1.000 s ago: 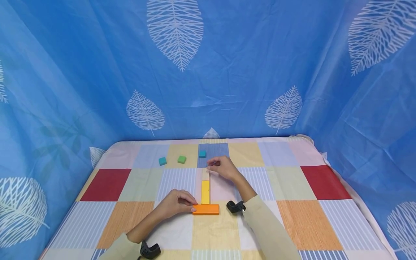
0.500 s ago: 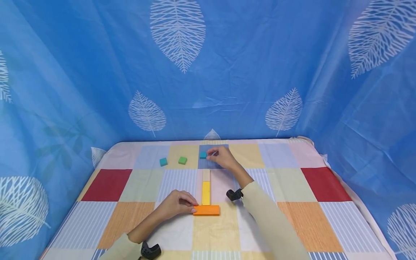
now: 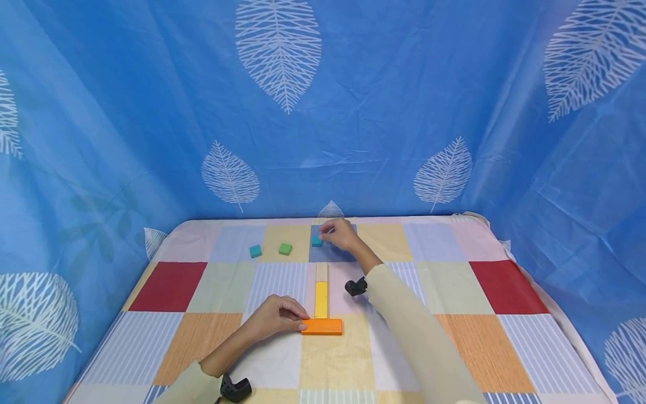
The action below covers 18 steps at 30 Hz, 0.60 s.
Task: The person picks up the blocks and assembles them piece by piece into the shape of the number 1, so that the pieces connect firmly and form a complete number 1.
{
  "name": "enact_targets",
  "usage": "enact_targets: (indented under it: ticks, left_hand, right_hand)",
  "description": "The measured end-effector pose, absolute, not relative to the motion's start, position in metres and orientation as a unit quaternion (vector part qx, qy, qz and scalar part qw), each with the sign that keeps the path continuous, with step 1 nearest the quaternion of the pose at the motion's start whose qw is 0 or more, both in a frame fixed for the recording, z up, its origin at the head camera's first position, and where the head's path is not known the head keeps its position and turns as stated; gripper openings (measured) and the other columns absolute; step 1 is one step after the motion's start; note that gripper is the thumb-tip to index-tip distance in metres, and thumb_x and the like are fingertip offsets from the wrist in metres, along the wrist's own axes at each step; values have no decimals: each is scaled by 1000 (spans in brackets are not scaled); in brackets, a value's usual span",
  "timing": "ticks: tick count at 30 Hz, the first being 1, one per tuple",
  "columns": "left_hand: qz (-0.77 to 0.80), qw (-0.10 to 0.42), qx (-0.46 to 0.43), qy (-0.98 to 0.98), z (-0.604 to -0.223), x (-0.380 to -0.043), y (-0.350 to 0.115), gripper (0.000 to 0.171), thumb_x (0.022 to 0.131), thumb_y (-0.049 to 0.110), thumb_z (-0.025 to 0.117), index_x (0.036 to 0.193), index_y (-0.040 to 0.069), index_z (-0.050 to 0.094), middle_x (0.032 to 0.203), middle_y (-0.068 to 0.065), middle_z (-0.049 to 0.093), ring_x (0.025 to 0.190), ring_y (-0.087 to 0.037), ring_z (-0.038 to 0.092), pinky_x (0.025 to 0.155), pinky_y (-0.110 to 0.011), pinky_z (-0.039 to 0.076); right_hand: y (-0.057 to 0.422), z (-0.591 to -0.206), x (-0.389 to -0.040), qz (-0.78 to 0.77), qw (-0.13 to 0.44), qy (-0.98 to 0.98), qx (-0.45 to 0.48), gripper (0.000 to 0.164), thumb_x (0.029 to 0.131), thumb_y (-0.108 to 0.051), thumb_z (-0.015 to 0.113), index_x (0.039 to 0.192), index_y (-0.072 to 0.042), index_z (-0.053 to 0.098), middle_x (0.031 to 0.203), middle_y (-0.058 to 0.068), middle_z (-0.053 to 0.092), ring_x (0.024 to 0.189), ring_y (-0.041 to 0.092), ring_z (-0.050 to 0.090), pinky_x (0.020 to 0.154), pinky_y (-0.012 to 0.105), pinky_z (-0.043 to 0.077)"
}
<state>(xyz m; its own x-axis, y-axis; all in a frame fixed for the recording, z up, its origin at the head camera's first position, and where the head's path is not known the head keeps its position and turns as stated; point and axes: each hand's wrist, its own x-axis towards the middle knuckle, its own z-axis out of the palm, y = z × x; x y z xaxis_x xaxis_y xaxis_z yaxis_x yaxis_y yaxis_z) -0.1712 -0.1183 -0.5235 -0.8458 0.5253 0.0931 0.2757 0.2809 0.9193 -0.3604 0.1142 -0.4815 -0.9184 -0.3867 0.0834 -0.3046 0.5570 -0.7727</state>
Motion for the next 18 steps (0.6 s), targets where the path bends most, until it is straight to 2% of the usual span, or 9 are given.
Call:
enact_targets:
  ticks: [9,12,14,18]
  left_hand:
    - [546,114,242,794,-523,-170,-116,14,81,5,85,94,8,82,94,-5,77,84,-18,70,72,-22,57]
    - [545,113,243,794,-523,-170,-116,14,81,6,85,94,8,82,94,-4,77,84,-17,70,73,-21,57]
    - [542,113,244,796,-522,-170,-116,13,81,8,86,94,10,82,93,-2,77,84,-15,70,73,-21,57]
    - [543,110,242,796,-521,-170,-117,13,81,9,86,92,12,83,92,0,76,83,-11,68,72,-20,56]
  right_hand:
    - [109,-483,-370,-403,80,891,-192,30,95,-16,73,121,-1,73,116,13,71,103,29,66,79,35,57]
    - [108,-487,-373,-400,89,891,-194,29,95,-16,73,121,-2,73,119,13,71,108,29,66,84,37,57]
    - [107,-490,-375,-402,93,889,-198,28,96,-15,72,121,-3,74,120,13,71,106,28,66,84,37,56]
    - [105,-493,-377,-407,97,885,-204,28,96,-14,71,122,-3,73,119,13,71,96,25,66,77,34,56]
